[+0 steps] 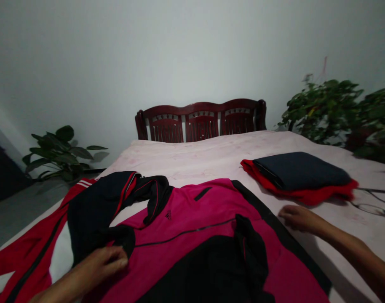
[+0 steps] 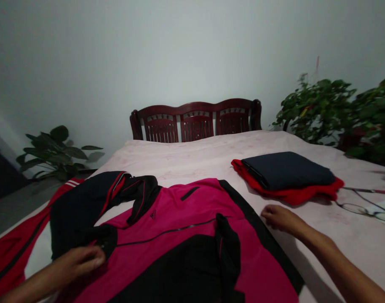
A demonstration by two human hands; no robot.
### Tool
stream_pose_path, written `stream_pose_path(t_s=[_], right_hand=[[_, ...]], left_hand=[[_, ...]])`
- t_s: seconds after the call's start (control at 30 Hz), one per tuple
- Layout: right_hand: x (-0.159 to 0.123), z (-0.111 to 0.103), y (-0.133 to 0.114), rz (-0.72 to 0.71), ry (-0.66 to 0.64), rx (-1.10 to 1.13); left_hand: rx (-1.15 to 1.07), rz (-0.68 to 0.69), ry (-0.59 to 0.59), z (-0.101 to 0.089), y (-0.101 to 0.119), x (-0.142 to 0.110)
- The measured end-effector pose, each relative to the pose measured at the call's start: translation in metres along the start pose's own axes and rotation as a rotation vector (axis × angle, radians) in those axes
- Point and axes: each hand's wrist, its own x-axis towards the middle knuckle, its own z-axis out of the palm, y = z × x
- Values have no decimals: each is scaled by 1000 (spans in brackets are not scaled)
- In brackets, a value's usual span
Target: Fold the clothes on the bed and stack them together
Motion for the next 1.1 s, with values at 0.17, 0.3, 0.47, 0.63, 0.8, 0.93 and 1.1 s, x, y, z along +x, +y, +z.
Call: stream_pose_path(t_s=[0.17, 0.3, 0.47, 0.63, 0.8, 0.93, 1.1], right_hand=[[84, 11, -95, -277, 191, -194], [136, 36, -131, -324, 209, -170], [154, 58, -133, -449, 92, -134], [163, 40, -129, -419, 327, -148], [177, 30, -115, -187, 413, -411], [171, 47, -119, -118, 429, -497], [139, 84, -157, -525, 528, -628]], left_hand=[[235, -20, 233, -2, 62, 70], [406, -77, 328, 16, 70, 105], [27, -217, 483, -8, 35, 135], [28, -288, 727, -61, 28, 169], [305, -262, 654, -57, 44, 212], [388, -261, 631, -39, 57, 225], [530, 3, 675, -9, 90, 204]])
